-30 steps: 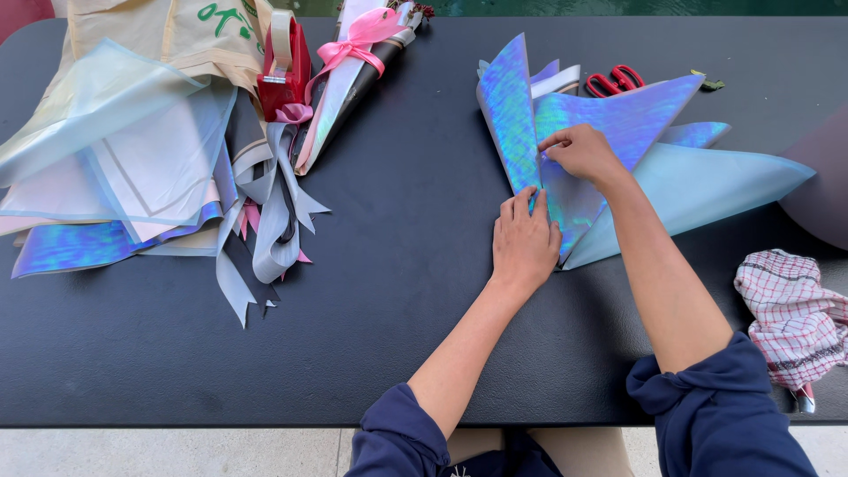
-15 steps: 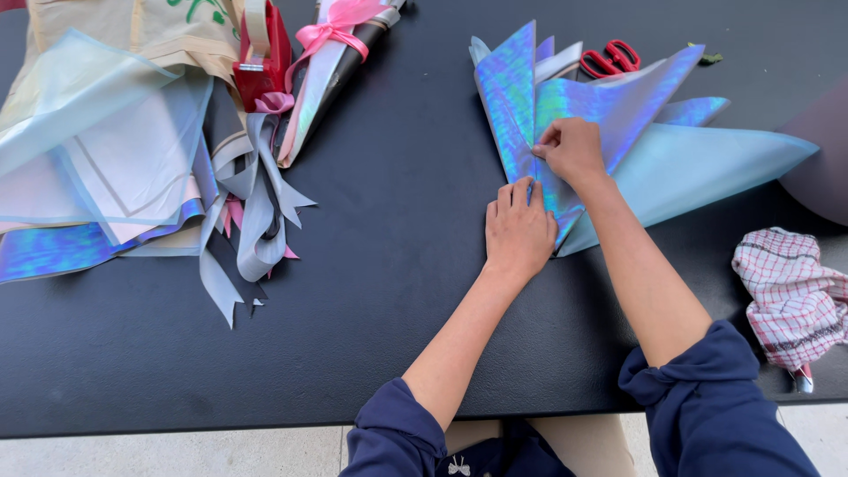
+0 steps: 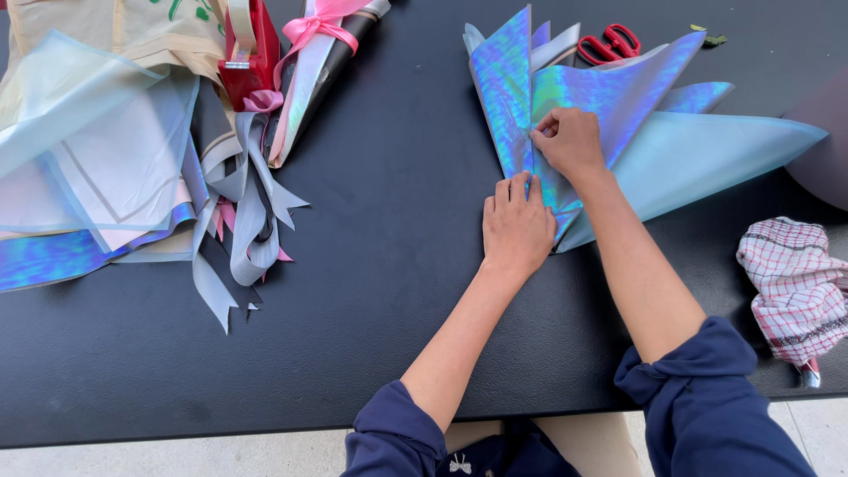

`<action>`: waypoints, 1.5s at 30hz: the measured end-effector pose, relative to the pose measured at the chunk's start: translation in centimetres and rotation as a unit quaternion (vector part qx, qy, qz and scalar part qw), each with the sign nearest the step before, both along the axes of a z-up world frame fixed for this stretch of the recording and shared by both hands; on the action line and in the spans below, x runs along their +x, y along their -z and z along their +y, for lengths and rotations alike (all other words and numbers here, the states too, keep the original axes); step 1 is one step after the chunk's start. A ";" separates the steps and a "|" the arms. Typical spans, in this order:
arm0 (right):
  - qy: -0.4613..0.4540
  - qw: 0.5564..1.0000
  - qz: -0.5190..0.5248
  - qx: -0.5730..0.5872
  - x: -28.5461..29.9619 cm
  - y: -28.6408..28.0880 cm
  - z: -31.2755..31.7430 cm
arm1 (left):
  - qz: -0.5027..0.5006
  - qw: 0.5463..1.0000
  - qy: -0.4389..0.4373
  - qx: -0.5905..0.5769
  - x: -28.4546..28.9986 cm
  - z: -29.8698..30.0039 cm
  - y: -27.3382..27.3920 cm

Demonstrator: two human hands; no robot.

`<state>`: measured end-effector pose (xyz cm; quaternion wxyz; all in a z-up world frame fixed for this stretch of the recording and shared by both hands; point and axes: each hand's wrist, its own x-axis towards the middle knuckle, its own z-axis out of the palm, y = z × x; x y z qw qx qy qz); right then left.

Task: The person prepares iridescent and black wrapping paper on a table by folding and securing it with tape.

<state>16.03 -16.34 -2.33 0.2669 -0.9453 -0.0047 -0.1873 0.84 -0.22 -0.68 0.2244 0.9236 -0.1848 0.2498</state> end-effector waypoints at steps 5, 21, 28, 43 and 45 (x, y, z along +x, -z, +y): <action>-0.090 0.992 0.085 0.041 -1.7 -3.0 -0.5 | -0.014 1.000 -0.003 -0.012 0.2 0.2 -0.1; 0.114 0.946 -0.105 0.284 -12.7 -8.3 3.1 | 0.094 0.979 0.078 -0.163 -0.7 2.3 -3.4; -0.131 0.934 -0.235 0.236 -13.8 -12.8 9.0 | 0.136 0.892 0.074 -0.424 1.2 5.3 -4.6; -0.064 0.993 -0.098 0.003 -15.6 -5.0 5.5 | -0.183 0.967 0.002 -0.175 -0.4 7.0 -5.5; -0.042 0.997 -0.033 -0.052 -16.5 -4.9 5.2 | -0.122 0.990 -0.003 -0.071 -1.4 5.5 -4.1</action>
